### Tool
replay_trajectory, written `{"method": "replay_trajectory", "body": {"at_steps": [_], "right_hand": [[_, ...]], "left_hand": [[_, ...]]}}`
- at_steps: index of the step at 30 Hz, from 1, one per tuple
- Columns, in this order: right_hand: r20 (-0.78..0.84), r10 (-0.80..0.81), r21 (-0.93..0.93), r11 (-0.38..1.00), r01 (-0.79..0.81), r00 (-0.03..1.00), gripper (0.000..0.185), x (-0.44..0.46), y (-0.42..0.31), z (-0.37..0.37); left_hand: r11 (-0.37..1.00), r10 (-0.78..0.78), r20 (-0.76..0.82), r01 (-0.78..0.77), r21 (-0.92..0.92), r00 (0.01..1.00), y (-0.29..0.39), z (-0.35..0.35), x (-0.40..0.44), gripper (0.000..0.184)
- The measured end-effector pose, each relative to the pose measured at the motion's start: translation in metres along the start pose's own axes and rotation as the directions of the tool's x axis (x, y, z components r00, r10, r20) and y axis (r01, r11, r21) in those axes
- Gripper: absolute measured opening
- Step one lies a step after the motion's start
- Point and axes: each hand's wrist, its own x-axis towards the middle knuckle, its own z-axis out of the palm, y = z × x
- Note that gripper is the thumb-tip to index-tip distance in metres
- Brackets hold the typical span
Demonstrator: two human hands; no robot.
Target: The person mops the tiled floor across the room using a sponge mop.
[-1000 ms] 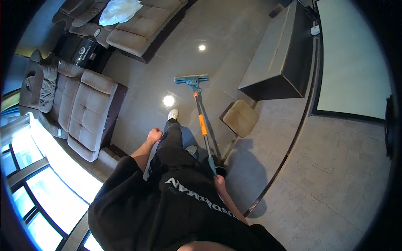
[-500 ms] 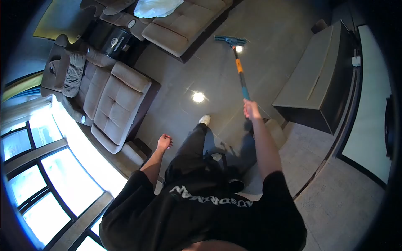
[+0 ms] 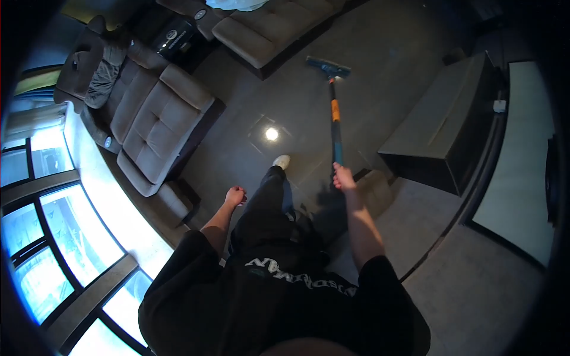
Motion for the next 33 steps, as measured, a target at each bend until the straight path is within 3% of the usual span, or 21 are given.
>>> {"method": "replay_trajectory", "body": {"at_steps": [1, 4, 6, 8, 11, 16, 23, 27, 28, 29, 30, 31, 32, 33], "right_hand": [[0.000, 0.010, 0.002, 1.000, -0.010, 1.000, 0.035, -0.016, 0.020, -0.001], [-0.021, -0.024, 0.059, 0.998, 0.025, 0.999, 0.035, -0.051, 0.083, 0.009], [0.059, -0.078, 0.076, 0.994, 0.073, 0.995, 0.036, -0.092, 0.132, -0.003], [-0.069, -0.001, -0.064, 0.998, -0.004, 0.998, 0.031, -0.131, 0.179, -0.017], [-0.210, 0.002, -0.201, 0.979, -0.045, 0.978, 0.046, -0.160, 0.277, -0.040], [-0.344, -0.027, -0.332, 0.939, -0.094, 0.939, 0.047, -0.254, 0.328, -0.033], [-0.361, -0.114, -0.358, 0.933, -0.025, 0.926, 0.047, -0.226, 0.353, 0.001], [-0.320, -0.266, -0.360, 0.922, 0.143, 0.909, 0.046, -0.140, 0.396, 0.019], [-0.342, -0.304, -0.362, 0.916, 0.174, 0.889, 0.046, -0.119, 0.389, 0.021], [-0.371, -0.262, -0.196, 0.960, 0.201, 0.891, 0.046, -0.131, 0.255, 0.013], [-0.527, -0.208, -0.264, 0.962, 0.075, 0.824, 0.045, -0.125, 0.158, 0.022], [-0.545, -0.348, -0.329, 0.926, 0.188, 0.763, 0.041, -0.086, 0.129, 0.021], [-0.536, -0.244, -0.189, 0.968, 0.166, 0.808, 0.034, -0.060, 0.076, 0.014], [-0.527, -0.322, -0.160, 0.946, 0.280, 0.786, 0.034, -0.019, 0.039, 0.002]], "left_hand": [[0.999, -0.007, 0.024, 0.006, 0.049, 1.000, -0.009, 0.013, -0.001, 0.011], [0.813, 0.294, -0.114, -0.185, 0.552, 0.949, -0.016, 0.030, 0.005, 0.021], [0.840, 0.250, -0.140, -0.143, 0.524, 0.958, -0.024, 0.044, 0.013, 0.028], [0.851, 0.259, -0.136, -0.159, 0.500, 0.956, -0.032, 0.067, 0.012, 0.029], [0.827, 0.249, -0.068, -0.175, 0.534, 0.966, -0.033, 0.088, 0.011, 0.030], [0.792, 0.271, -0.014, -0.214, 0.572, 0.963, -0.005, 0.105, 0.031, 0.031], [0.780, 0.243, -0.059, -0.159, 0.606, 0.968, 0.069, 0.081, 0.072, 0.030], [0.768, 0.262, -0.003, -0.206, 0.606, 0.965, 0.094, 0.051, 0.079, 0.027], [0.805, 0.229, 0.025, -0.204, 0.557, 0.973, 0.107, 0.046, 0.079, 0.025], [0.839, 0.198, 0.054, -0.198, 0.506, 0.979, 0.126, 0.037, 0.080, 0.022], [0.882, 0.173, 0.060, -0.182, 0.436, 0.983, 0.145, 0.025, 0.077, 0.019], [0.918, 0.148, 0.068, -0.163, 0.362, 0.987, 0.156, 0.015, 0.070, 0.017], [0.947, 0.131, 0.067, -0.145, 0.285, 0.989, 0.158, 0.007, 0.064, 0.014], [0.965, 0.143, 0.034, -0.147, 0.217, 0.989, 0.152, 0.006, 0.062, 0.013]]}}
